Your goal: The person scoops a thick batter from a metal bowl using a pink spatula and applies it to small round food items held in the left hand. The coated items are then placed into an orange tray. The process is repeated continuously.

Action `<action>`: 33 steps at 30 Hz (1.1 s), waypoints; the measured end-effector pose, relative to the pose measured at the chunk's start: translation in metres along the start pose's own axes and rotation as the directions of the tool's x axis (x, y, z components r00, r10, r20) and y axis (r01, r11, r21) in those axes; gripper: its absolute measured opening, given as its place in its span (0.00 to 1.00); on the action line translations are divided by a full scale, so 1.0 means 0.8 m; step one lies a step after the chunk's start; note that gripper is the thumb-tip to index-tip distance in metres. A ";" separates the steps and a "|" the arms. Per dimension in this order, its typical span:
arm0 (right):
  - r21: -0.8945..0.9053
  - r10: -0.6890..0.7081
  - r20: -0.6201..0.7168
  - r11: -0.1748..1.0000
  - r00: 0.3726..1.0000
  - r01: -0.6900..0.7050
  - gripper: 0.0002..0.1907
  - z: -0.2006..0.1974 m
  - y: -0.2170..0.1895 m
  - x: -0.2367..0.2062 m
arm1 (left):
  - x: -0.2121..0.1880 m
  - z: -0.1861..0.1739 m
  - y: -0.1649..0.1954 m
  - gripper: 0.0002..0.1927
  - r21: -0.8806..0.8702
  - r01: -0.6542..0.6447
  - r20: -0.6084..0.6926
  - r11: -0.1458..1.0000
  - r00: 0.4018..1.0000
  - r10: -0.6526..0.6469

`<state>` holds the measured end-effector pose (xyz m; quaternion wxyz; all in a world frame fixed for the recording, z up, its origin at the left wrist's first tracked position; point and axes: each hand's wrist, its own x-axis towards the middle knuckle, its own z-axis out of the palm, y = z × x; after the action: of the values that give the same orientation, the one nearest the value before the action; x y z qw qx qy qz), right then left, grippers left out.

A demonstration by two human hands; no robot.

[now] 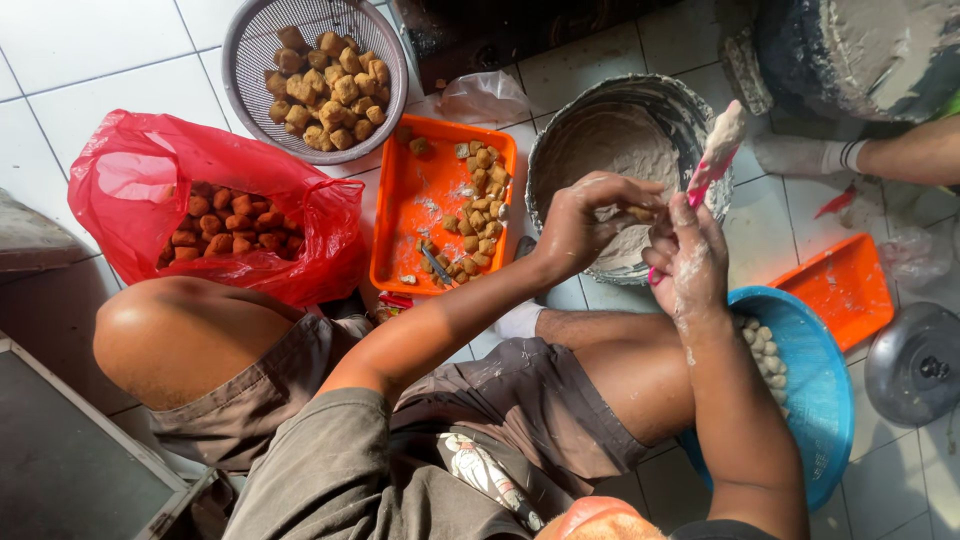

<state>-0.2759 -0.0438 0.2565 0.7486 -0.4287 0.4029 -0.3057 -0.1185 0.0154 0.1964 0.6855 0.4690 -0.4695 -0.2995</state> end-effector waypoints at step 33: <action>-0.053 -0.076 0.182 0.995 0.980 0.087 0.06 -0.003 0.005 -0.010 | -0.029 -0.029 0.035 0.20 -0.067 0.094 -0.010 0.993 0.995 -0.095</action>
<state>-0.2810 -0.0367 0.2548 0.7554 -0.4934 0.3247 -0.2838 -0.1069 0.0544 0.2108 0.6889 0.4696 -0.4320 -0.3439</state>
